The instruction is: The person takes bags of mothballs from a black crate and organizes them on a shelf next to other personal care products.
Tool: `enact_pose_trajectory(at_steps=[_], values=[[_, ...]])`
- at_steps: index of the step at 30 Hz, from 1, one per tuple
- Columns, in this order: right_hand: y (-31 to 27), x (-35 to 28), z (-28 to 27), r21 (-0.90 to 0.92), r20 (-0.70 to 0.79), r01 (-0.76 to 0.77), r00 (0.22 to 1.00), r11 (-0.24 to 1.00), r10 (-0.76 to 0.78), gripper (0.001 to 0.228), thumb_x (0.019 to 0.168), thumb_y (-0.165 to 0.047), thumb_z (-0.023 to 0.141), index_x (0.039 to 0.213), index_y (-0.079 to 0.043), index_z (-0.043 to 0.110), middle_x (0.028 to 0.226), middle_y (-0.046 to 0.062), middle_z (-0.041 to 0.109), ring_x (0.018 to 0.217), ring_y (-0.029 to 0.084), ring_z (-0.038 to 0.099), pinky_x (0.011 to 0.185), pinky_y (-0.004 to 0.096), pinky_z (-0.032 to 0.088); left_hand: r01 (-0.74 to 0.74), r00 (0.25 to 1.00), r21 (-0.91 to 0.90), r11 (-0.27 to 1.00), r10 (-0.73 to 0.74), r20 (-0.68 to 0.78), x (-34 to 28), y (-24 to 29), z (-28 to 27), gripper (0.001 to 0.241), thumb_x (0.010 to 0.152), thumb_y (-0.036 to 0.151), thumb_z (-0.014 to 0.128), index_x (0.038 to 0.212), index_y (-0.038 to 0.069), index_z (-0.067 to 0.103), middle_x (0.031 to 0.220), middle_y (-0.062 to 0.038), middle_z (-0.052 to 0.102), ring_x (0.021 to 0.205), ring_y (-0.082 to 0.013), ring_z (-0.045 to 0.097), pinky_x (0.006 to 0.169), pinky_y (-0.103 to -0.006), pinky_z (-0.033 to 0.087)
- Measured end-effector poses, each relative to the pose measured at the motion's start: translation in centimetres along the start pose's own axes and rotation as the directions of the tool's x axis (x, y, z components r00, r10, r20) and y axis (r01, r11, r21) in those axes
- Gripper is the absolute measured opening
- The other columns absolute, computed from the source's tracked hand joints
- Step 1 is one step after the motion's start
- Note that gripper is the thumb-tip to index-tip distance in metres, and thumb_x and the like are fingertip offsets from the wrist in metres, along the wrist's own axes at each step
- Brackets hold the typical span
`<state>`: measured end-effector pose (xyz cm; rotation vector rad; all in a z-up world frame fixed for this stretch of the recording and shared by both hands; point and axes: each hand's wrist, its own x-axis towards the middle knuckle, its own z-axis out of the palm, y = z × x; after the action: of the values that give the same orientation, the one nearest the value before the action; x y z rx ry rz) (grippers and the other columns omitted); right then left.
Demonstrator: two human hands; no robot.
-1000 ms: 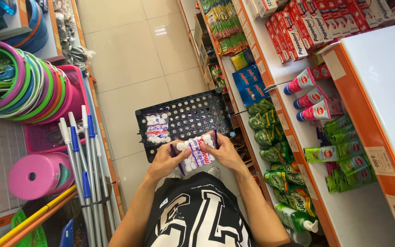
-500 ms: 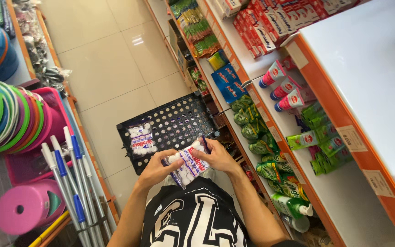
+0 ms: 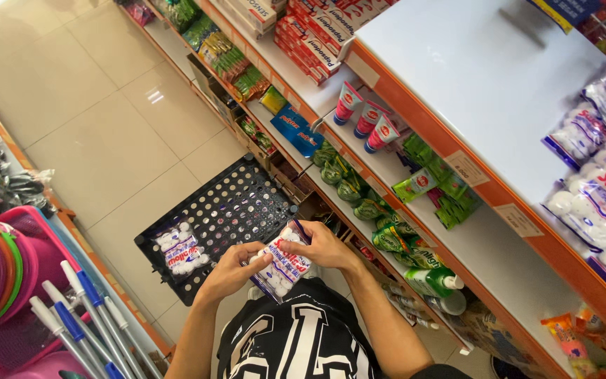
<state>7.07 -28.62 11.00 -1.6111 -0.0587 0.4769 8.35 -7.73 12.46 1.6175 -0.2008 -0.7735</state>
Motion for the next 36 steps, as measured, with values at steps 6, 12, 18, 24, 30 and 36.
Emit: enact_pose_trajectory(at_steps=[6,12,18,24,30,36], values=[[0.1,-1.6,-1.4,-0.008,-0.063,-0.023,0.998,1.0,0.022,0.03,0.08,-0.032,0.076,0.091,-0.006,0.068,0.066,0.002,0.061,0.067,0.011,0.049,0.064,0.025,0.042,0.027,0.988,0.0,1.0,-0.027,0.151,2.4,-1.4,0.5,0.02,0.085,0.024,0.067,0.091,0.005,0.073,0.063,-0.002,0.069,0.062,-0.0088,0.052,0.062,-0.0234,0.04],[-0.9,-3.7,-3.3,-0.039,-0.159,-0.015,0.987,0.999,0.009,0.028,0.08,-0.033,0.075,0.087,-0.008,0.067,0.063,0.003,0.062,0.064,0.011,0.05,0.063,0.026,0.042,0.016,0.98,0.032,0.999,-0.022,0.197,4.1,0.8,2.5,0.035,0.081,0.023,0.072,0.109,0.004,0.07,0.083,-0.007,0.074,0.077,-0.0119,0.063,0.075,-0.0284,0.048],[-2.1,-6.3,-4.7,-0.005,-0.276,-0.033,0.961,0.999,0.03,0.028,0.08,-0.036,0.069,0.09,-0.01,0.063,0.074,-0.002,0.062,0.065,0.006,0.057,0.059,0.024,0.045,-0.126,0.945,0.273,0.954,0.031,0.326,5.4,3.6,4.6,0.024,0.086,0.029,0.062,0.097,0.01,0.071,0.078,0.002,0.07,0.063,-0.0069,0.057,0.057,-0.0218,0.043],[-1.3,-9.2,-6.6,0.085,-0.478,0.046,0.879,0.995,0.001,0.047,0.082,-0.039,0.062,0.115,-0.006,0.059,0.093,0.006,0.067,0.074,0.011,0.065,0.058,0.022,0.052,-0.246,0.919,0.327,0.912,0.112,0.378,7.4,5.7,6.9,0.029,0.083,0.029,0.064,0.102,0.008,0.07,0.093,0.0,0.076,0.072,-0.0071,0.065,0.058,-0.0214,0.05],[1.2,-12.3,-8.8,0.206,-0.619,0.364,0.768,0.908,-0.167,0.04,0.092,-0.022,0.056,0.127,-0.003,0.051,0.078,0.009,0.07,0.063,0.007,0.063,0.057,0.019,0.054,-0.268,0.927,0.152,0.951,0.211,0.311,8.5,8.6,9.8,0.024,0.079,0.015,0.073,0.099,0.002,0.073,0.074,-0.009,0.074,0.074,-0.0111,0.062,0.071,-0.0301,0.054],[2.1,-15.5,-10.3,0.145,-0.715,0.498,0.65,0.855,-0.257,0.042,0.092,-0.015,0.054,0.13,0.0,0.042,0.086,0.022,0.069,0.061,0.028,0.072,0.057,0.037,0.06,-0.313,0.913,0.026,0.949,0.293,0.284,9.7,11.3,12.9,0.023,0.083,0.012,0.068,0.102,-0.001,0.07,0.076,-0.008,0.071,0.072,-0.0124,0.06,0.069,-0.0287,0.054]])
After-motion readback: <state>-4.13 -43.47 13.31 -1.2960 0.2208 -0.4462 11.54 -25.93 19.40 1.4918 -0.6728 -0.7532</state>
